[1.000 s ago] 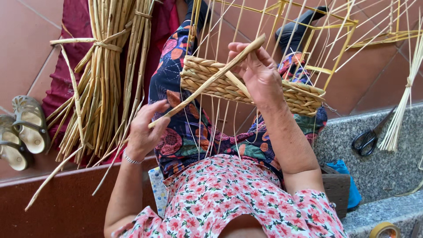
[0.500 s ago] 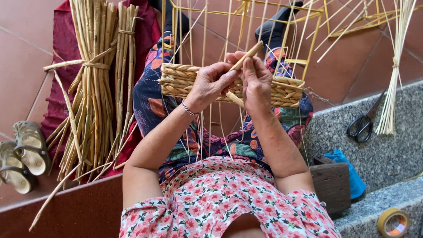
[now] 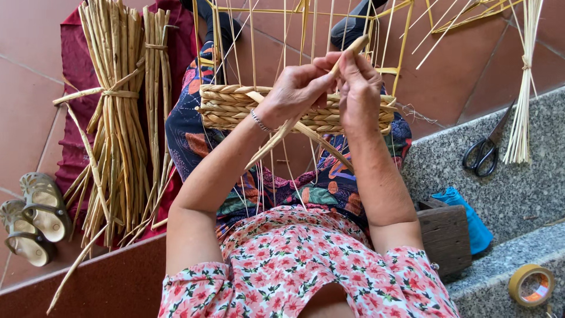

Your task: The person weaves a basket by hand, interlacing thin bamboo strips through a pre-formed frame. They repeatedly pull and tighten the strips to build up the basket's side walls.

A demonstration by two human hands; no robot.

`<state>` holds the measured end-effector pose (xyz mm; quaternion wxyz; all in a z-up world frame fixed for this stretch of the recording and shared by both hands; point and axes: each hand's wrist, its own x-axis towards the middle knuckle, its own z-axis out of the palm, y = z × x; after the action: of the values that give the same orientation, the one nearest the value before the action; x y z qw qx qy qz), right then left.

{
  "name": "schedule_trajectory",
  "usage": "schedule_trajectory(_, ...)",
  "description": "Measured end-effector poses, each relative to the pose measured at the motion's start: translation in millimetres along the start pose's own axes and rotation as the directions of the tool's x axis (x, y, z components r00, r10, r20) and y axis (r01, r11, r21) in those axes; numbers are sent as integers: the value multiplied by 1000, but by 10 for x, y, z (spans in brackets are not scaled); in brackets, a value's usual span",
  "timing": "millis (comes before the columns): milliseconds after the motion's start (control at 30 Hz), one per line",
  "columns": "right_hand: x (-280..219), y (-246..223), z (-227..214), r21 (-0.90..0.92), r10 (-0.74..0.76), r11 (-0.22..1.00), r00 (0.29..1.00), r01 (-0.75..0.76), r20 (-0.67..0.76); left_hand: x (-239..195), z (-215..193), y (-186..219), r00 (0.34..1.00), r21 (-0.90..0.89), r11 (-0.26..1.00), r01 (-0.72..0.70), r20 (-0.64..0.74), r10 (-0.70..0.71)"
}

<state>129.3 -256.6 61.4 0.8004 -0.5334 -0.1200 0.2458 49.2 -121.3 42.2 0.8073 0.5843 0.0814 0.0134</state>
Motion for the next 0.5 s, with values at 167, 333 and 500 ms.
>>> schedule_trajectory(167, 252, 29, -245, -76, -4, 997, 999, 0, -52, 136, 131, -15, 998, 254, 967, -1, -54, 15)
schedule_trajectory(333, 716, 95, -633, 60, 0, 998, 961, 17, -276, 46, 285, -48, 994, 153, 982, 107, -36, -103)
schedule_trajectory(500, 1157, 55, -1184, 109, -97, 983, 925, 147, -367, -292, 346, -169, 986, 104, 984, 145, 61, -152)
